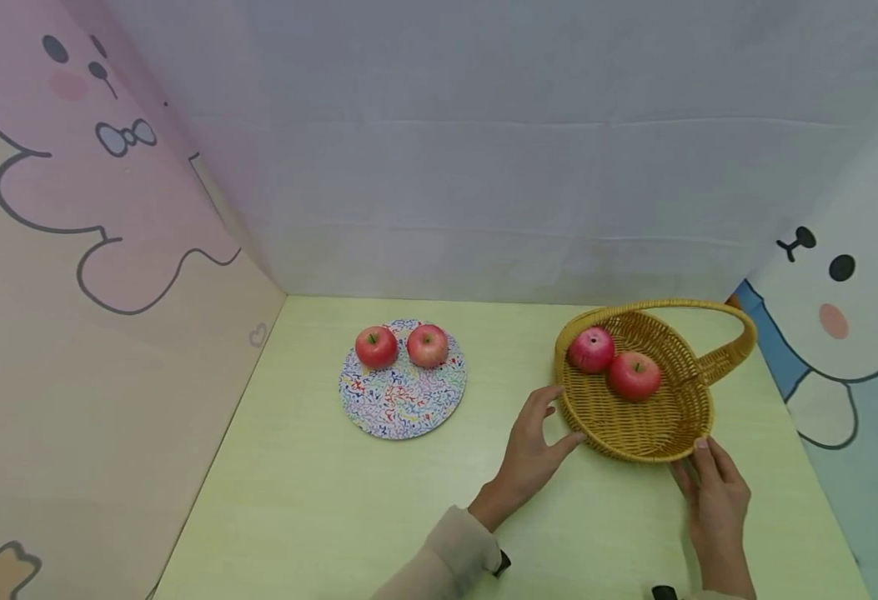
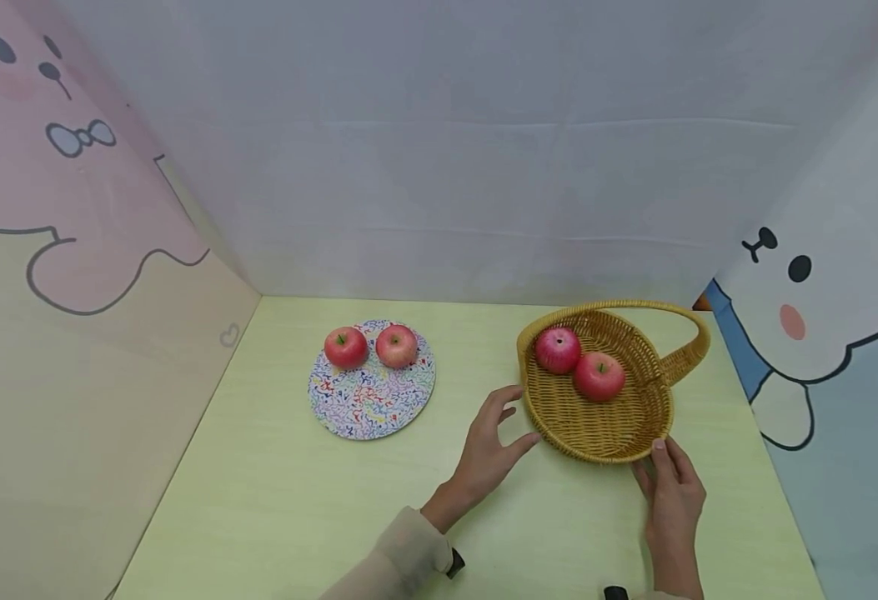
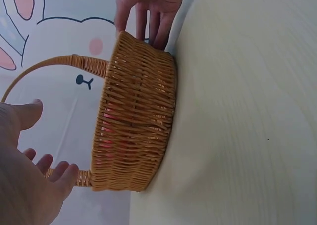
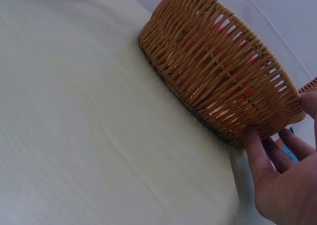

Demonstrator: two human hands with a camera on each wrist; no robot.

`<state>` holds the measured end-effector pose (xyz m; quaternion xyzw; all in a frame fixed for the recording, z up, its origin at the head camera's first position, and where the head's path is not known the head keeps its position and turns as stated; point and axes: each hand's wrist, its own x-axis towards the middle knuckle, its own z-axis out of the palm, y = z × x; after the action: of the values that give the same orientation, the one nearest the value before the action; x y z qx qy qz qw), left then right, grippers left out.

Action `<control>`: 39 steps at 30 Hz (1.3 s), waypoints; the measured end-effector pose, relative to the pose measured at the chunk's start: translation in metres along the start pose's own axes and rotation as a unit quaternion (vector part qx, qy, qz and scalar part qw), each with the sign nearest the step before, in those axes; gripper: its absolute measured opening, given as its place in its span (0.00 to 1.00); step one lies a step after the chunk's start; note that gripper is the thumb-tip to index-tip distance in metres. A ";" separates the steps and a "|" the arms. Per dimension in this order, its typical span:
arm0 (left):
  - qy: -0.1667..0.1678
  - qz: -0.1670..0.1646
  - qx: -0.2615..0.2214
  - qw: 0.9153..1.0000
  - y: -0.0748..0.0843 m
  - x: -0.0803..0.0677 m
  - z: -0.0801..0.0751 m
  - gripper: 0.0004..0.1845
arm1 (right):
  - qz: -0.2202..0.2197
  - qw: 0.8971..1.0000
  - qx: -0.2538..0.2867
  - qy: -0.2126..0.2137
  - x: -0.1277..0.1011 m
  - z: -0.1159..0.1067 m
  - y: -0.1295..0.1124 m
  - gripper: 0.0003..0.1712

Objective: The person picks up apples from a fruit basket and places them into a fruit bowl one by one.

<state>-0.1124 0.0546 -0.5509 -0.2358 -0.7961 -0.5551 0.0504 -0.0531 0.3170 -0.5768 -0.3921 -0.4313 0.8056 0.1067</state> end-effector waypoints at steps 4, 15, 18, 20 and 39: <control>-0.012 -0.002 -0.021 1.000 0.003 0.003 0.004 0.38 | -0.006 1.000 0.000 0.000 0.000 0.000 0.001 0.36; -0.029 0.004 -0.022 0.999 0.008 0.015 0.012 0.37 | -0.009 1.000 0.022 -0.006 0.001 -0.002 0.002 0.35; -0.033 0.009 -0.020 0.999 0.008 0.016 0.013 0.36 | -0.008 1.000 0.016 -0.002 0.001 -0.002 0.002 0.36; -0.036 0.011 -0.021 0.999 0.007 0.016 0.014 0.36 | -0.008 1.000 0.011 -0.002 0.001 -0.001 0.002 0.37; -0.061 -0.036 -0.029 0.997 0.012 0.026 0.024 0.37 | -0.007 0.999 0.046 -0.011 0.001 -0.003 0.004 0.32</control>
<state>-0.1257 0.0880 -0.5405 -0.2415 -0.7890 -0.5644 -0.0252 -0.0507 0.3169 -0.5817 -0.3747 -0.3978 0.8280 0.1259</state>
